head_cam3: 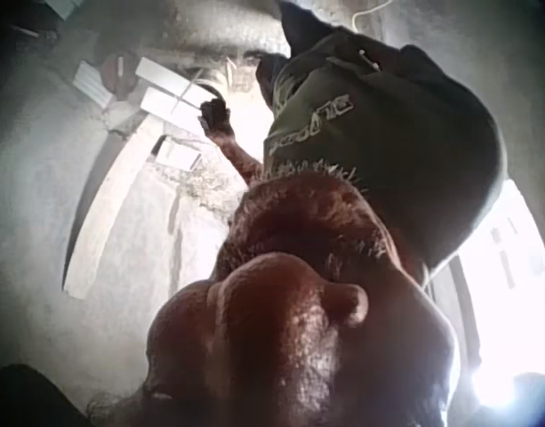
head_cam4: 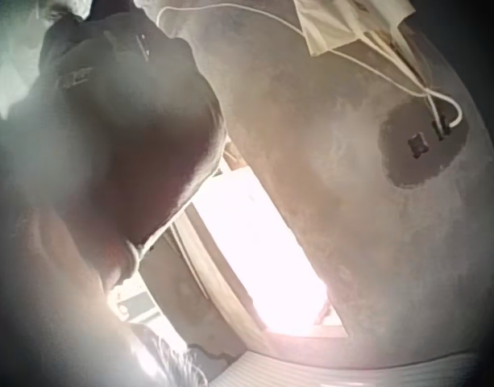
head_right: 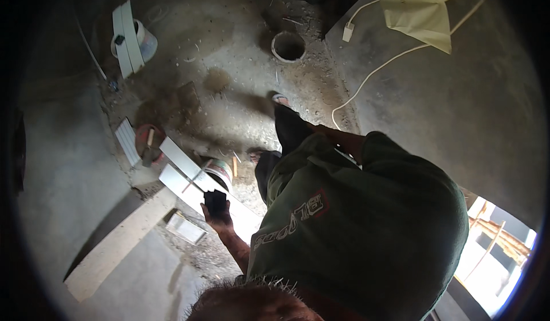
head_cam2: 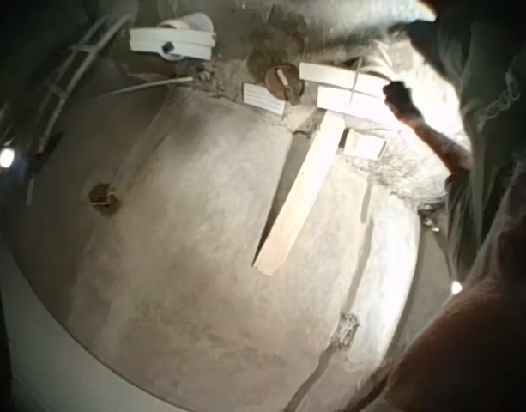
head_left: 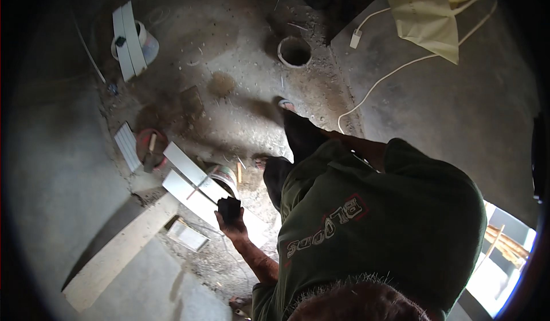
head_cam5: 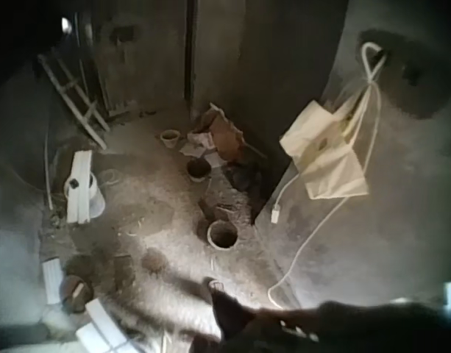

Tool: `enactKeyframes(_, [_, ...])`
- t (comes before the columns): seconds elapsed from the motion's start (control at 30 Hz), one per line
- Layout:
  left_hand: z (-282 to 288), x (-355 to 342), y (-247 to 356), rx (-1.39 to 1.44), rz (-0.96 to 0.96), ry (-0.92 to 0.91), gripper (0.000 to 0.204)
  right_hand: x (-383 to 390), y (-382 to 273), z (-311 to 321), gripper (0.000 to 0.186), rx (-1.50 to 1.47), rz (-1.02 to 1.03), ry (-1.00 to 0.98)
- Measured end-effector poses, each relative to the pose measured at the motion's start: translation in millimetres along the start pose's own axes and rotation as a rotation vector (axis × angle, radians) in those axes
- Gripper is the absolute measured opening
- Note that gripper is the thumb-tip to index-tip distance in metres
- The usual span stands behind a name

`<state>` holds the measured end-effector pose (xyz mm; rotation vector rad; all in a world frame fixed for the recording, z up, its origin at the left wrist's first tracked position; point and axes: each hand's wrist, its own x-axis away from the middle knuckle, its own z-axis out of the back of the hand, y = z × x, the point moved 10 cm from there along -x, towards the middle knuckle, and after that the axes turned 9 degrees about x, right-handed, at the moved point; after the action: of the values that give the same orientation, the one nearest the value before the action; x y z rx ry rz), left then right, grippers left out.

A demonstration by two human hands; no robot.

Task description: Preparing an electrical box by marking it and cutting holes for wires.

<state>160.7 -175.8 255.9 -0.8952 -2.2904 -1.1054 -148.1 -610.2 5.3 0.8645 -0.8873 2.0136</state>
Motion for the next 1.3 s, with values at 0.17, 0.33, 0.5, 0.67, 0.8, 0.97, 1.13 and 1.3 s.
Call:
enactKeyframes(0.17, [-66,17,21,0.099,-0.135,0.003,0.044,-1,-7,15,0.065,-0.164,0.053,-0.114])
enactKeyframes(0.33, [-113,-1,8,0.019,-0.135,-0.137,0.051,67,-52,132,0.083,-0.096,0.027,-0.048])
enactKeyframes(0.5, [-156,-21,-13,-0.024,-0.141,-0.127,0.049,44,-39,136,0.080,-0.263,0.189,-0.235])
enactKeyframes(0.67, [-182,-23,-8,0.012,-0.233,-0.018,0.050,21,-9,97,0.056,-0.559,0.696,-0.485])
enactKeyframes(0.8, [-185,12,20,0.223,-0.353,0.011,0.052,20,-33,130,0.053,-0.004,0.538,-0.453])
enactKeyframes(0.97, [-145,89,77,0.325,-0.659,0.115,0.093,8,-83,148,0.049,0.282,0.435,-0.480])
enactKeyframes(1.13, [-61,169,106,0.301,-0.854,0.280,0.116,3,-168,117,0.045,0.640,0.556,-0.595])
enactKeyframes(1.3, [6,255,117,0.169,-1.209,0.468,0.096,13,-325,23,0.042,1.086,1.161,-0.729])
